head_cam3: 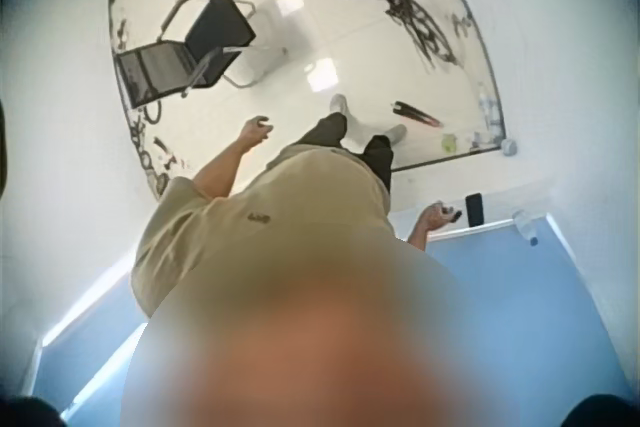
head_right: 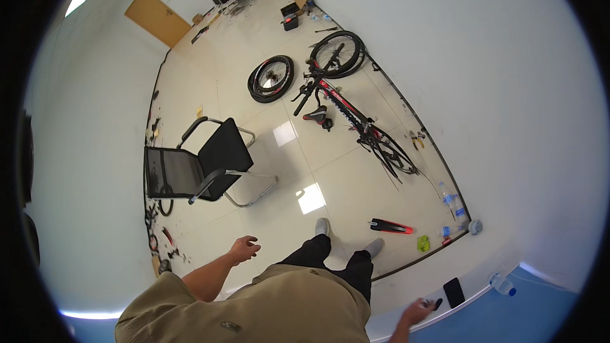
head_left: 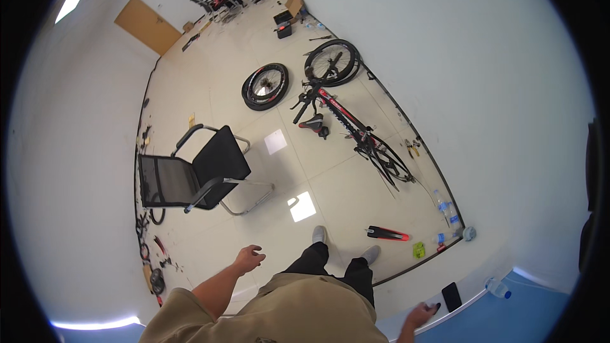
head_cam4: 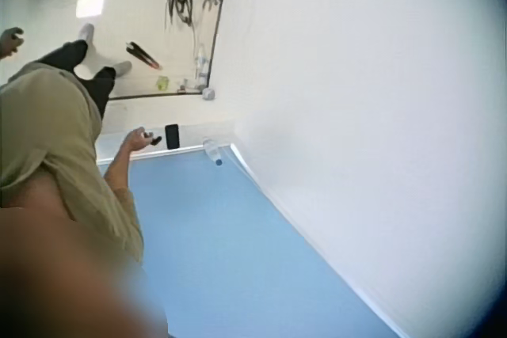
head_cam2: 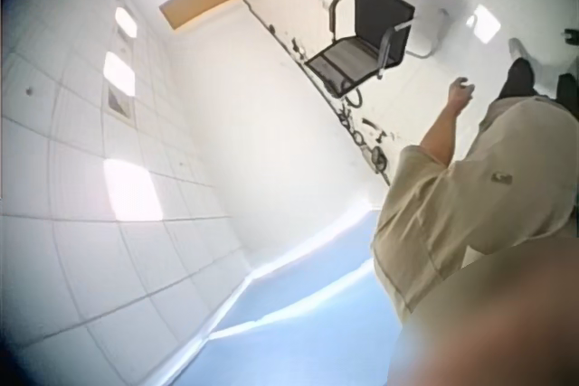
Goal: The person enters a room, places a water bottle on a ledge, and sits on a chair. They then use a wrench to adjust and tighten the handlebar stem on a disassembled bicycle lying on the floor.
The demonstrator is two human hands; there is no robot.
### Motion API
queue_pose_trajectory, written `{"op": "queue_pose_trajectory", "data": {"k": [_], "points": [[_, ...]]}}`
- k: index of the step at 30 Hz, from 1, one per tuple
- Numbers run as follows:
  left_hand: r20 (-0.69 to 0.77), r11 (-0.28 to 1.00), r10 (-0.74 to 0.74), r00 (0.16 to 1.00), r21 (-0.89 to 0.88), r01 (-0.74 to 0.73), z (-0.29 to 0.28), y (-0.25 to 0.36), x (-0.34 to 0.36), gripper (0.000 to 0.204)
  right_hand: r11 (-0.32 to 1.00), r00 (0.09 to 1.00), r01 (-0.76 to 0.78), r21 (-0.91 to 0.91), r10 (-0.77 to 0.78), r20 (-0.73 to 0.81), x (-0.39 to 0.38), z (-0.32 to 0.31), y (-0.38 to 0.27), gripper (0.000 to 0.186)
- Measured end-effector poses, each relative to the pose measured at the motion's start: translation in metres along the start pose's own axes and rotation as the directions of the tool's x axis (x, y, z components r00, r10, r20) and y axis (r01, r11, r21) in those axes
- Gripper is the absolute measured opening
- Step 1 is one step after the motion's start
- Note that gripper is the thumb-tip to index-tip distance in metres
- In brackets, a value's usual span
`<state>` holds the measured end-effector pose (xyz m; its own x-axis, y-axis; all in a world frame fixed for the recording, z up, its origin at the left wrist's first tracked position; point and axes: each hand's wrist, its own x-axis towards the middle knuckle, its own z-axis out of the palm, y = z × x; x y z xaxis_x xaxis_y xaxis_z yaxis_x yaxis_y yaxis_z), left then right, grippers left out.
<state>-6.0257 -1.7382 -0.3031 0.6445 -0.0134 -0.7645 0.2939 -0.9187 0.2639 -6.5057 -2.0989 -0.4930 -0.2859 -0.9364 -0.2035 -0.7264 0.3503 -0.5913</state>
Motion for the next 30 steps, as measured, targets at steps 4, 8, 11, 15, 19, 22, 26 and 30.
{"op": "queue_pose_trajectory", "data": {"k": [4,8,11,15,19,22,26,30], "points": [[-0.012,0.993,0.028,1.0,-0.113,-0.03,-0.006,-0.034,0.023,0.055,0.995,0.896,-0.073,-0.062,0.093,0.435,-0.06,0.053,-0.033,0.026],[-0.037,0.978,0.052,0.998,-0.201,-0.059,-0.023,-0.066,0.054,0.054,0.792,0.539,-0.606,-0.078,0.48,0.692,-0.056,0.07,-0.083,0.007],[-0.067,0.938,0.01,0.998,-0.345,-0.033,-0.037,-0.094,0.084,0.053,0.867,0.692,-0.494,-0.061,0.435,0.576,-0.048,0.075,-0.111,0.004],[-0.113,0.791,-0.106,0.988,-0.612,0.015,-0.038,-0.149,0.13,0.051,0.935,0.743,-0.347,-0.075,0.323,0.586,-0.02,0.108,-0.119,0.004],[-0.036,0.599,-0.233,0.972,-0.792,0.114,-0.034,-0.207,0.157,0.046,0.798,0.688,0.478,-0.368,-0.079,0.721,0.0,0.177,-0.138,0.037],[0.031,0.592,-0.307,0.951,-0.777,0.216,-0.045,-0.229,0.167,0.046,0.552,0.589,0.738,-0.39,-0.243,0.771,-0.027,0.207,-0.183,0.019],[0.04,0.502,-0.35,0.936,-0.836,0.223,-0.069,-0.22,0.174,0.042,0.59,0.377,0.795,-0.142,-0.297,0.877,-0.095,0.213,-0.26,0.017],[0.051,0.423,-0.308,0.95,-0.887,0.184,-0.095,-0.185,0.187,0.042,0.798,0.524,0.564,-0.213,-0.146,0.839,-0.139,0.236,-0.311,0.028]]}}
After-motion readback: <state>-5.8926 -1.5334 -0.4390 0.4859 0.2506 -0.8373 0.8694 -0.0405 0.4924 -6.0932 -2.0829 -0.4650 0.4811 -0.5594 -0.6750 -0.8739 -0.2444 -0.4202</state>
